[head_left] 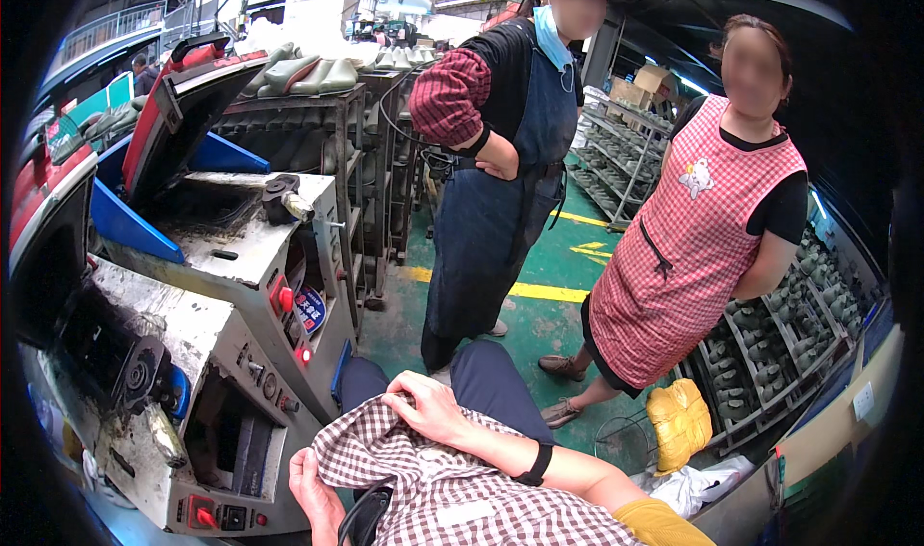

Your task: Use heat-press machines to shape or bond shoe components.

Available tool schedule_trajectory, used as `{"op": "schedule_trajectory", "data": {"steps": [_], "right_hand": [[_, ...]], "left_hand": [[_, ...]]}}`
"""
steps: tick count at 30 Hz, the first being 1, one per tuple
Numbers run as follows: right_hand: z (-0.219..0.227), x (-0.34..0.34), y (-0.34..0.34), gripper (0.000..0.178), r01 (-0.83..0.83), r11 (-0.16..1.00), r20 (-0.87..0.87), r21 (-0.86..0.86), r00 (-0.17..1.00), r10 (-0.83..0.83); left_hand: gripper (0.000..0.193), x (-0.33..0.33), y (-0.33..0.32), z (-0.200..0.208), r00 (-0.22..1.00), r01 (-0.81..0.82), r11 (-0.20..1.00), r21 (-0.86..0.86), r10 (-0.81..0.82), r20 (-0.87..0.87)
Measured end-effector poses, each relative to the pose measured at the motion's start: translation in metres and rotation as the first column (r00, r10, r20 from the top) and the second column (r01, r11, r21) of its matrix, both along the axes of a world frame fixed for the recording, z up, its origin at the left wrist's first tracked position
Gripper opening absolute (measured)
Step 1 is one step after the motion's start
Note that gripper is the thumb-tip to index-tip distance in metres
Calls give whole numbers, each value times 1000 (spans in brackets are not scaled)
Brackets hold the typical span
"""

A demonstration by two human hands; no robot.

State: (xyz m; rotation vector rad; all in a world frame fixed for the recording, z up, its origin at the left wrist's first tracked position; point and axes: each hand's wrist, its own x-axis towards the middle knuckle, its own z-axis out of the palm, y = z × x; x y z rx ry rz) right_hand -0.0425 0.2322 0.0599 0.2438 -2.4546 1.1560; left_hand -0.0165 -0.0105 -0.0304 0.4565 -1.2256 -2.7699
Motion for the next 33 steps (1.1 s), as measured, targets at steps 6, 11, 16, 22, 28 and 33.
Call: {"op": "schedule_trajectory", "data": {"steps": [6,11,16,22,28,33], "right_hand": [[2,1,0,20,4,1000,-39,-21,999,-5],[-3,0,-1,15,-133,989,-92,66,986,138],[-2,4,-9,13,-329,911,-124,249,922,367],[-5,9,-20,16,-462,819,-96,340,849,519],[-3,10,-19,17,-476,823,-112,310,841,529],[-3,6,-17,16,-393,871,-124,295,888,442]], "left_hand": [[13,0,-7,-11,999,2,989,-148,-8,-37],[28,7,6,20,996,-41,716,-696,-22,-81],[39,9,9,31,965,-134,511,-849,-130,-230],[29,14,13,40,902,-65,462,-884,-351,-250],[12,14,11,40,882,-32,438,-898,-411,-232],[4,13,15,36,908,-136,565,-814,-257,-330]]}}
